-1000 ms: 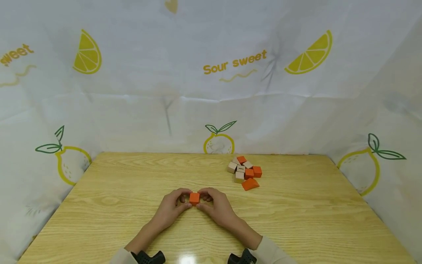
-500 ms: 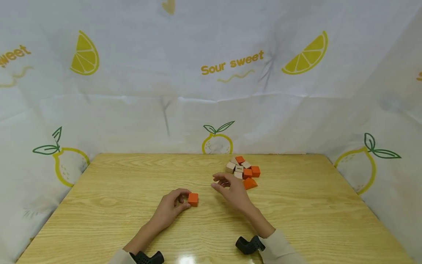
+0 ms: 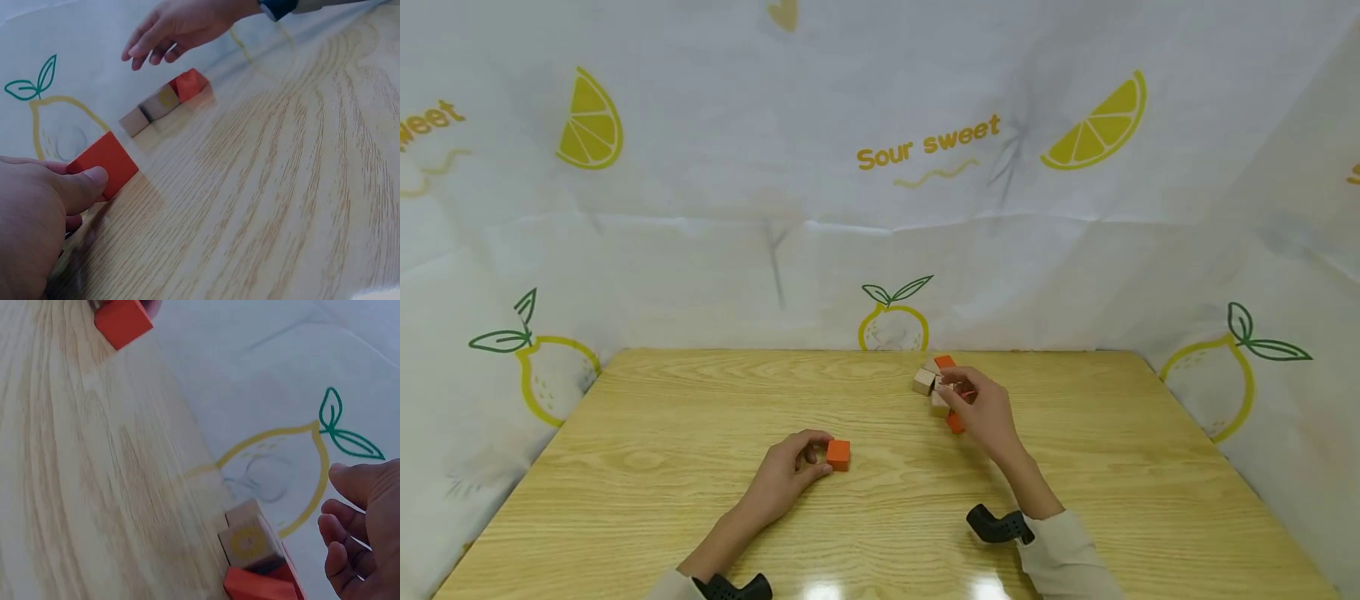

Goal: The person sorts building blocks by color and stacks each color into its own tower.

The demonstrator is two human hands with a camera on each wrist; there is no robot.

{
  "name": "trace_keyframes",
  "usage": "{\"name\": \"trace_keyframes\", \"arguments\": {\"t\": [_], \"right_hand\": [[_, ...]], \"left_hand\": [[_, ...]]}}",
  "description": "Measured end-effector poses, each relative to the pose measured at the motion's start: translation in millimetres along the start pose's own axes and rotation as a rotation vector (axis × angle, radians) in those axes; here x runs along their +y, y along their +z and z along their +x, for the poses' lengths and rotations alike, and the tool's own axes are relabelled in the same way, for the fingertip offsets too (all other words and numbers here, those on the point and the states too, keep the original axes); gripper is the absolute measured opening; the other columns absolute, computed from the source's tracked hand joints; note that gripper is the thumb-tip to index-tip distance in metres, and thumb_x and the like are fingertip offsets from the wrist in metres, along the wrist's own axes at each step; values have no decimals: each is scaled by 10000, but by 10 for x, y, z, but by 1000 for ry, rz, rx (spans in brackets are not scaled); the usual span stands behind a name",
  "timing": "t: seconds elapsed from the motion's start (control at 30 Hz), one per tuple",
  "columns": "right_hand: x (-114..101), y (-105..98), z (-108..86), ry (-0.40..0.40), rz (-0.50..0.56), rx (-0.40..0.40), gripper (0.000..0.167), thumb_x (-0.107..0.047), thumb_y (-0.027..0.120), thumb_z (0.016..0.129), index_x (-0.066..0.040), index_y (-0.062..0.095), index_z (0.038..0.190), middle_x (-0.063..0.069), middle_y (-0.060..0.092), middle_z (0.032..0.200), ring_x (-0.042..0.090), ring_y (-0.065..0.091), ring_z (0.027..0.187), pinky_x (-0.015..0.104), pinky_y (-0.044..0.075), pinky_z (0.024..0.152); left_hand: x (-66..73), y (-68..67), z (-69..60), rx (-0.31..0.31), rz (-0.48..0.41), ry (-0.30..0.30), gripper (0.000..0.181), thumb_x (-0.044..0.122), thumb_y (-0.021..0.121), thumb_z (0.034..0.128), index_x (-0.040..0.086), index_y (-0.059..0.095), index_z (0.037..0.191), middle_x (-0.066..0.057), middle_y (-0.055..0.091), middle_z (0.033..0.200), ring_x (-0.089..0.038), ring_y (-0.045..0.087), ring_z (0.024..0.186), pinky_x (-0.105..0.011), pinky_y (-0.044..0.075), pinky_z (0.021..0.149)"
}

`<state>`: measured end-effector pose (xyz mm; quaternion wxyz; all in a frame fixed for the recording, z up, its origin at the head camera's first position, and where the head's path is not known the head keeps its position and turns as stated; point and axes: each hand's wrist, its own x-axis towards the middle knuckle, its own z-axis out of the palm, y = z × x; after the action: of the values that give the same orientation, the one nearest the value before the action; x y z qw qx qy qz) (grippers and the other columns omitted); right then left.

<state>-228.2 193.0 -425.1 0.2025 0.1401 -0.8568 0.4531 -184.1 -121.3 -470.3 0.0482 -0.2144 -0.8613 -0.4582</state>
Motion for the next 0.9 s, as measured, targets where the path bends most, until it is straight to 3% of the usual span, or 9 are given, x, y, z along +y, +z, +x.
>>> {"name": "trace_keyframes", "arguments": {"t": [0.23,0.47,0.6,0.9], "right_hand": [[266,-99,-40,21,-42,59,280,-148,705,885,-31,667,1136,62,659,928,186,554,749,247,446,602],[415,-166,-90,153,-21,72,348,-296,663,917,-100,640,1205,45,601,946,197,517,779,278,439,581],[499,-196,-107,207,-43,69,377,-314,634,935,-117,606,1254,72,564,1011,213,517,803,294,460,612],[623,-257,-113,227,-35,36,447,-295,602,958,-50,531,1325,149,524,1239,265,560,956,375,463,737]], "left_hand": [[-3,-5,-7,-9,1,-18,331,179,735,834,147,640,1150,53,531,823,-87,397,618,-236,360,551],[-3,-12,-14,-7,-3,-11,328,163,734,837,138,638,1150,53,529,830,-88,402,629,-241,366,555],[4,-22,-23,-6,-7,-3,340,146,734,836,128,634,1161,54,530,839,-88,411,638,-238,375,563],[-10,-8,-5,-10,4,3,345,175,729,840,126,632,1166,57,530,842,-92,410,648,-241,371,571]]}}
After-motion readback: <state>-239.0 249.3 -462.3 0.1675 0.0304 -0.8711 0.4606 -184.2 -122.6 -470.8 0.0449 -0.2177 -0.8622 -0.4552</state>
